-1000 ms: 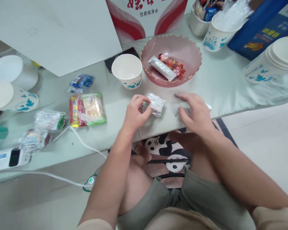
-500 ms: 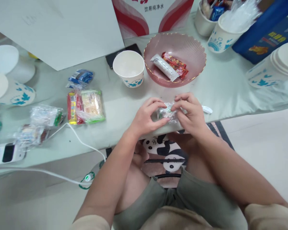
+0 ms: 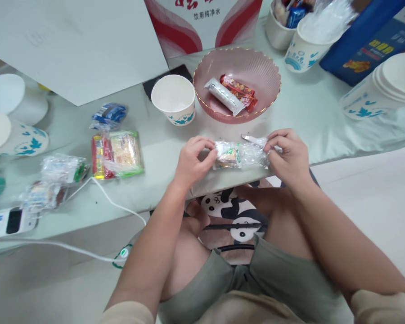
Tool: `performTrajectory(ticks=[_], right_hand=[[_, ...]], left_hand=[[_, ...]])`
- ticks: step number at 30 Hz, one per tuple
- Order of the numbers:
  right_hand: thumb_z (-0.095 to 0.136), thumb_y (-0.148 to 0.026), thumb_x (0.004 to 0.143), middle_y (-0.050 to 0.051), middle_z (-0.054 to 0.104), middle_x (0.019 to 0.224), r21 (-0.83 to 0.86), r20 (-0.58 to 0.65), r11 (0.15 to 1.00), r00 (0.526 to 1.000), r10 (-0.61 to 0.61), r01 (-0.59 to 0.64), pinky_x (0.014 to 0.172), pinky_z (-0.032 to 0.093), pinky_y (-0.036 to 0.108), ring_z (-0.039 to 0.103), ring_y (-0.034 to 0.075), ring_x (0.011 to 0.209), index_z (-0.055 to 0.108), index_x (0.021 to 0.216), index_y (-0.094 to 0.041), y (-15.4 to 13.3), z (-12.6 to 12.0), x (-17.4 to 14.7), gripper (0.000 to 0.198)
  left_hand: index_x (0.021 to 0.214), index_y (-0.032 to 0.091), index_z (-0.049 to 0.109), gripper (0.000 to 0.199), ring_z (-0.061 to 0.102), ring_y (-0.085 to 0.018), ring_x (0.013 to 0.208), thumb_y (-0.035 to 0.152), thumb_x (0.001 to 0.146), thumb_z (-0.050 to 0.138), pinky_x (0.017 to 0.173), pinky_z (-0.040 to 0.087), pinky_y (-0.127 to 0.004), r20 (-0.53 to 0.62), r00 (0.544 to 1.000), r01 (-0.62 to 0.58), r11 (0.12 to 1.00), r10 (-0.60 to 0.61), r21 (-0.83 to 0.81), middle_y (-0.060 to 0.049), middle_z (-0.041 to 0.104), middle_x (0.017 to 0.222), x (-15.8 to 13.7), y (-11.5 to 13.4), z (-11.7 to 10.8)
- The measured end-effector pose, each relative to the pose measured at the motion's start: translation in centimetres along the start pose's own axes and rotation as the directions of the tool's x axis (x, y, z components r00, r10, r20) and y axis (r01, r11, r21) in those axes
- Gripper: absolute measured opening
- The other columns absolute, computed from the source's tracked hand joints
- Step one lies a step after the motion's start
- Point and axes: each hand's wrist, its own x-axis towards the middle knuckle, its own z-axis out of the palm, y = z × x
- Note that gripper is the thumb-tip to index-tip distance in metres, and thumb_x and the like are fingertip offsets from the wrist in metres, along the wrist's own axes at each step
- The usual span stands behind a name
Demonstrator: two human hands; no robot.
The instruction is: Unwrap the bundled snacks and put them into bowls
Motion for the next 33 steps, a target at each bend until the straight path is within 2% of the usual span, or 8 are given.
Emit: performTrajectory(ticks=[9,13,18,20,23,26,29,33], right_hand=[[0.052,-0.004,0.07,0.004,0.066,0.097,0.082,0.006,0.995,0.999,-0.051,0.051,0.087,0.053,0.04,0.066,0.021,0.093,0.066,0.07,-0.024,-0.1,0.9,0.0,0.024],[0.054,-0.005,0.07,0.005,0.066,0.095,0.066,-0.056,0.998,0.998,0.014,-0.01,0.087,0.053,0.042,0.066,0.022,0.092,0.065,0.069,-0.024,0.6,0.6,0.3,0.022],[0.054,-0.009,0.07,0.006,0.066,0.095,0.017,-0.122,0.996,0.989,0.085,-0.084,0.088,0.053,0.045,0.066,0.024,0.093,0.067,0.069,-0.024,1.5,0.3,0.5,0.02],[0.05,-0.009,0.071,0.007,0.065,0.095,0.008,-0.198,0.997,0.977,0.077,-0.077,0.089,0.052,0.045,0.066,0.024,0.094,0.069,0.076,-0.024,1.2,0.1,0.4,0.025],[0.05,-0.016,0.075,0.008,0.067,0.102,0.026,-0.196,0.994,0.976,-0.095,0.102,0.093,0.051,0.048,0.066,0.026,0.101,0.071,0.095,-0.023,0.2,0.0,0.2,0.03],[0.061,-0.03,0.082,0.011,0.07,0.117,0.024,0.079,0.956,0.953,-0.294,0.293,0.101,0.047,0.051,0.065,0.031,0.113,0.069,0.109,-0.023,-0.6,0.7,0.0,0.029],[0.061,-0.033,0.089,0.008,0.074,0.113,-0.013,0.194,0.952,0.935,-0.298,0.306,0.099,0.047,0.049,0.068,0.028,0.108,0.071,0.099,-0.025,-0.5,1.7,0.0,0.015],[0.056,-0.029,0.094,0.007,0.076,0.097,-0.051,0.113,0.964,0.961,-0.254,0.261,0.093,0.049,0.046,0.07,0.026,0.097,0.068,0.09,-0.024,-0.2,2.0,0.3,0.013]], left_hand=[[0.076,0.021,0.066,0.008,0.067,-0.019,0.092,0.028,0.081,0.068,0.09,0.052,-0.035,-0.16,0.986,0.024,0.993,-0.042,-0.117,-0.004,0.074,0.093,0.1,0.8,1.4],[0.07,0.021,0.059,0.013,0.061,-0.012,0.066,0.028,0.075,0.069,0.064,0.051,-0.024,-0.406,0.801,0.194,0.833,-0.44,-0.518,0.002,0.062,0.069,0.2,0.1,0.3],[0.069,0.021,0.049,0.018,0.052,-0.008,0.052,0.02,0.066,0.066,0.046,0.037,-0.019,-0.281,0.627,0.399,0.609,-0.727,-0.685,0.005,0.049,0.063,0.1,-1.4,-1.4],[0.077,0.022,0.051,0.017,0.051,-0.008,0.054,0.018,0.066,0.064,0.046,0.035,-0.02,-0.345,0.652,0.405,0.695,-0.675,-0.595,0.004,0.051,0.071,-0.1,-1.8,-1.7],[0.096,0.024,0.059,0.03,0.062,-0.015,0.085,0.018,0.068,0.067,0.066,0.049,-0.024,-0.47,0.799,0.292,0.925,-0.375,-0.242,-0.002,0.062,0.1,-0.5,-2.1,-2.1],[0.104,0.024,0.065,0.037,0.059,-0.025,0.119,0.024,0.068,0.075,0.097,0.05,-0.035,-0.194,0.972,0.147,0.987,-0.131,0.07,-0.008,0.063,0.126,-0.8,-2.1,-2.4],[0.089,0.021,0.069,0.013,0.066,-0.023,0.104,0.027,0.078,0.069,0.096,0.05,-0.037,0.048,0.991,0.116,0.981,-0.124,0.157,-0.007,0.071,0.107,-0.9,-1.8,-2.4],[0.082,0.02,0.065,0.012,0.06,-0.015,0.067,0.028,0.088,0.057,0.065,0.047,-0.028,-0.04,0.974,0.227,0.97,-0.224,0.088,-0.001,0.067,0.076,-0.8,-1.3,-2.3]])
